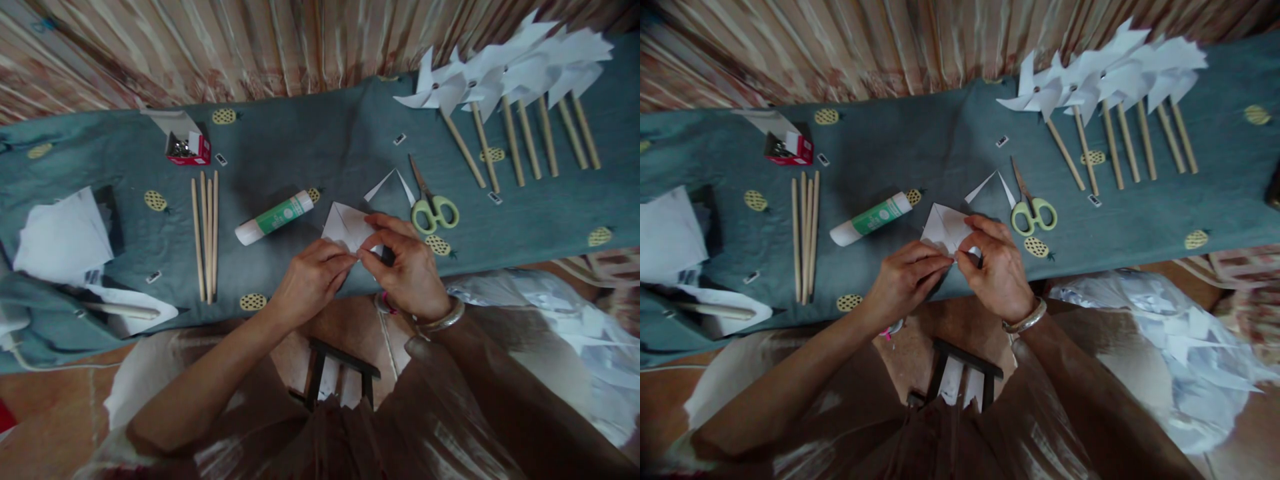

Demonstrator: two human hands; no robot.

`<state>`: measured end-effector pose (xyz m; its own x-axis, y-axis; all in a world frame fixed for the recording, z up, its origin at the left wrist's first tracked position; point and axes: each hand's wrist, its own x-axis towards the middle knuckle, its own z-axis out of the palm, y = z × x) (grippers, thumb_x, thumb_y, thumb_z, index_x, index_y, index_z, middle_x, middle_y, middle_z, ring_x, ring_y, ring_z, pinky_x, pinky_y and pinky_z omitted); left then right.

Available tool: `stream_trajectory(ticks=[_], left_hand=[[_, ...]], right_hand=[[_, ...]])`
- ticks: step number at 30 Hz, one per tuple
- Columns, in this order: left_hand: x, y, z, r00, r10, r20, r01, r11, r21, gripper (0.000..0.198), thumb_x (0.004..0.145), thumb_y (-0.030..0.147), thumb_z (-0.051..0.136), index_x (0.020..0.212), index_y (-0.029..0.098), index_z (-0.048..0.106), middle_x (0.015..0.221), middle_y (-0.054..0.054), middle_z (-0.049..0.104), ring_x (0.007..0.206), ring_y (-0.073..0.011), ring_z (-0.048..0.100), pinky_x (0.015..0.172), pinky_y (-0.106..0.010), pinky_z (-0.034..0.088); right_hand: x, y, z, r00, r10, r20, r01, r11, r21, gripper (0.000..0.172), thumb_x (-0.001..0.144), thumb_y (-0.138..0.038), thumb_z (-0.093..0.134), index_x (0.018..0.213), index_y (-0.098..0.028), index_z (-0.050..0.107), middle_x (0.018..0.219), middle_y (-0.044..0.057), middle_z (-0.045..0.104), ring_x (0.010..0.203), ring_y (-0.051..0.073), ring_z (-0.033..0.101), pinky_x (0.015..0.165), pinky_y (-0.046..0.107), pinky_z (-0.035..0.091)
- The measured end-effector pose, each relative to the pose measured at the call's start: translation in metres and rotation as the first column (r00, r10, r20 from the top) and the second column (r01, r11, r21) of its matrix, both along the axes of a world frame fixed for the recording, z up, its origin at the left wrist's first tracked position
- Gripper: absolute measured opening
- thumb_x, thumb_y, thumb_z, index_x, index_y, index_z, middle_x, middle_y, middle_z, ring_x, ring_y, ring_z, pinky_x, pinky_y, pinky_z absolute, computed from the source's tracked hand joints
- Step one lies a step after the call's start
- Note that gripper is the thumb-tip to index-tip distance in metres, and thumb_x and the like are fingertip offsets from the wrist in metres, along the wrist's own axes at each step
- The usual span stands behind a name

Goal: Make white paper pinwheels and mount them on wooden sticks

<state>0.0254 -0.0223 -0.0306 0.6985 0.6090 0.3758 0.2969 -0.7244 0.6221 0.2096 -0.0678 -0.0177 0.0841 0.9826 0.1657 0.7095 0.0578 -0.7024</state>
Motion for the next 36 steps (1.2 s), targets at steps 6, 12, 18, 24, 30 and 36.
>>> stream_trajectory(ticks=[6, 12, 18, 24, 30, 36], left_hand=[[0.000, 0.000, -0.001, 1.000, 0.006, -0.013, -0.006, 1.000, 0.005, 0.015, 0.095, 0.015, 0.057, 0.102, 0.014, 0.070, 0.093, -0.007, 0.072, 0.087, -0.0161, 0.067, 0.078, -0.029, 0.057], [0.000, 0.000, 0.000, 1.000, 0.007, -0.015, -0.007, 1.000, 0.014, 0.015, 0.095, 0.014, 0.056, 0.101, 0.012, 0.070, 0.093, -0.008, 0.072, 0.088, -0.0170, 0.067, 0.079, -0.030, 0.058], [0.000, 0.000, -0.001, 1.000, 0.013, -0.004, -0.013, 1.000, 0.019, 0.014, 0.094, 0.014, 0.058, 0.100, 0.012, 0.070, 0.093, -0.008, 0.072, 0.088, -0.0172, 0.067, 0.079, -0.030, 0.058], [-0.001, -0.001, 0.000, 1.000, 0.007, -0.013, -0.007, 1.000, 0.013, 0.014, 0.094, 0.014, 0.057, 0.102, 0.013, 0.069, 0.095, -0.008, 0.071, 0.089, -0.0172, 0.067, 0.079, -0.031, 0.058], [-0.001, -0.003, 0.000, 1.000, 0.029, -0.010, -0.030, 0.999, -0.018, 0.014, 0.094, 0.012, 0.056, 0.102, 0.014, 0.068, 0.099, -0.008, 0.068, 0.091, -0.0162, 0.066, 0.078, -0.030, 0.059], [0.000, -0.002, -0.001, 1.000, 0.019, -0.020, -0.018, 0.999, 0.029, 0.012, 0.093, 0.012, 0.058, 0.102, 0.013, 0.067, 0.099, -0.008, 0.067, 0.091, -0.0163, 0.066, 0.079, -0.029, 0.058]], right_hand=[[0.000, -0.003, -0.003, 0.999, 0.014, 0.038, -0.017, 0.997, 0.073, 0.008, 0.086, -0.021, 0.064, 0.087, -0.022, 0.071, 0.123, 0.011, 0.069, 0.116, 0.030, 0.063, 0.102, 0.053, 0.049], [0.000, -0.005, -0.006, 0.993, 0.074, 0.090, -0.087, 0.984, 0.158, 0.018, 0.090, -0.018, 0.058, 0.097, -0.020, 0.074, 0.124, 0.014, 0.069, 0.115, 0.030, 0.063, 0.099, 0.053, 0.051], [-0.001, -0.007, -0.007, 0.982, 0.093, 0.163, -0.120, 0.979, 0.163, 0.024, 0.092, -0.017, 0.052, 0.102, -0.022, 0.074, 0.127, 0.012, 0.066, 0.116, 0.029, 0.062, 0.100, 0.052, 0.051], [-0.002, -0.011, -0.011, 0.973, 0.106, 0.206, -0.141, 0.977, 0.162, 0.031, 0.093, -0.016, 0.045, 0.108, -0.023, 0.071, 0.135, 0.012, 0.059, 0.124, 0.030, 0.056, 0.106, 0.052, 0.047], [-0.006, -0.013, -0.015, 0.980, 0.077, 0.185, -0.105, 0.983, 0.149, 0.032, 0.089, -0.011, 0.045, 0.106, -0.020, 0.072, 0.141, 0.011, 0.055, 0.132, 0.030, 0.049, 0.109, 0.054, 0.044], [0.000, -0.010, -0.010, 0.997, 0.070, 0.025, -0.072, 0.991, 0.111, 0.032, 0.091, -0.014, 0.047, 0.104, -0.024, 0.075, 0.141, 0.009, 0.057, 0.131, 0.029, 0.053, 0.109, 0.056, 0.044]])
